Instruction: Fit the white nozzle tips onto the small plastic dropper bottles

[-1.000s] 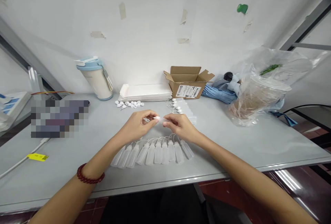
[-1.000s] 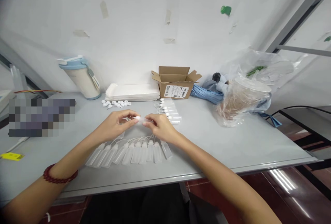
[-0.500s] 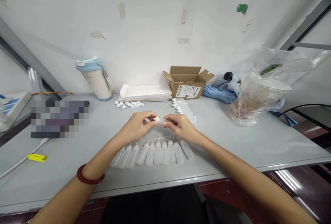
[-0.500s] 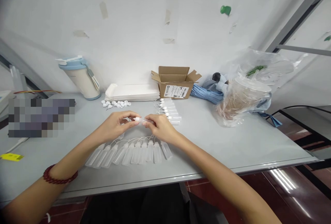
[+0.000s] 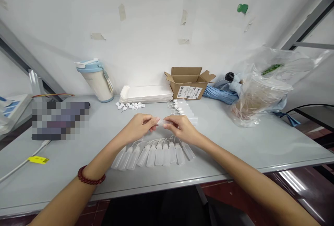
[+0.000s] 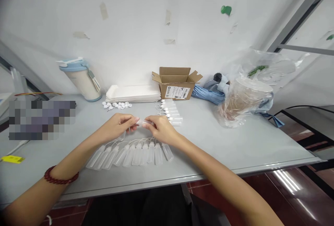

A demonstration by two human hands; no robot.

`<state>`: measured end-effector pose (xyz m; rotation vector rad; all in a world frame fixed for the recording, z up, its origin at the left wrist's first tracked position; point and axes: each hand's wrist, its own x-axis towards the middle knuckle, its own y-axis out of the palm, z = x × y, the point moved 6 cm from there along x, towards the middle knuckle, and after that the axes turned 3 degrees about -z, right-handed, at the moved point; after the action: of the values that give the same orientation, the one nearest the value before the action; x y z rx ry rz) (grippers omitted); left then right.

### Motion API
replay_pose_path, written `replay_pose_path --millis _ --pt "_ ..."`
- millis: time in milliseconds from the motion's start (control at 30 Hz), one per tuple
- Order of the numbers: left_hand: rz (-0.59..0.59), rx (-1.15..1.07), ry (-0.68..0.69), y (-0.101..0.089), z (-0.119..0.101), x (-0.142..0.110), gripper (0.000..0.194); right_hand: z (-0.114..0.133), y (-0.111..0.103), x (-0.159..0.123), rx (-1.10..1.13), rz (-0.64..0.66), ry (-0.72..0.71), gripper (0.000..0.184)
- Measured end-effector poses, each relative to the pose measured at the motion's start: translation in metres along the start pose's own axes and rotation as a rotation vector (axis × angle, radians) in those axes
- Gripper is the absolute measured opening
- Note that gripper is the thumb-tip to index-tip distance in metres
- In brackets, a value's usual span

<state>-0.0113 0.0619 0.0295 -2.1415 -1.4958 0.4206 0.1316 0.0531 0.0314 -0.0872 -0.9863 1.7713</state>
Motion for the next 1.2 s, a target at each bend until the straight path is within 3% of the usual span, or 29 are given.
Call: replay_pose_path --millis 300,467,700,967,1200 --pt "-0.011 0.010 0.084 -0.002 -0.005 -0.002 0.021 -0.004 0.001 0.000 -0.015 0.022 0.027 0.015" --pt "-0.036 -0.013 0.028 -0.003 -0.005 -0.001 0.033 -0.002 -0.002 0.001 0.001 -0.013 0.019 0.015" --pt "-0.007 -0.103 -0.022 0.000 0.002 0.002 0.033 -0.002 -0.001 0.001 0.042 -0.002 0.034 0.016" --pt "-0.221 -0.245 -0.121 -0.015 0.012 0.003 0.032 -0.005 -0.001 0.001 0.078 -0.007 0.098 0.015" --pt "-0.276 -0.555 -0.202 -0.023 0.014 0.001 0.045 -0.018 -0.002 0.001 0.237 -0.060 0.235 0.018"
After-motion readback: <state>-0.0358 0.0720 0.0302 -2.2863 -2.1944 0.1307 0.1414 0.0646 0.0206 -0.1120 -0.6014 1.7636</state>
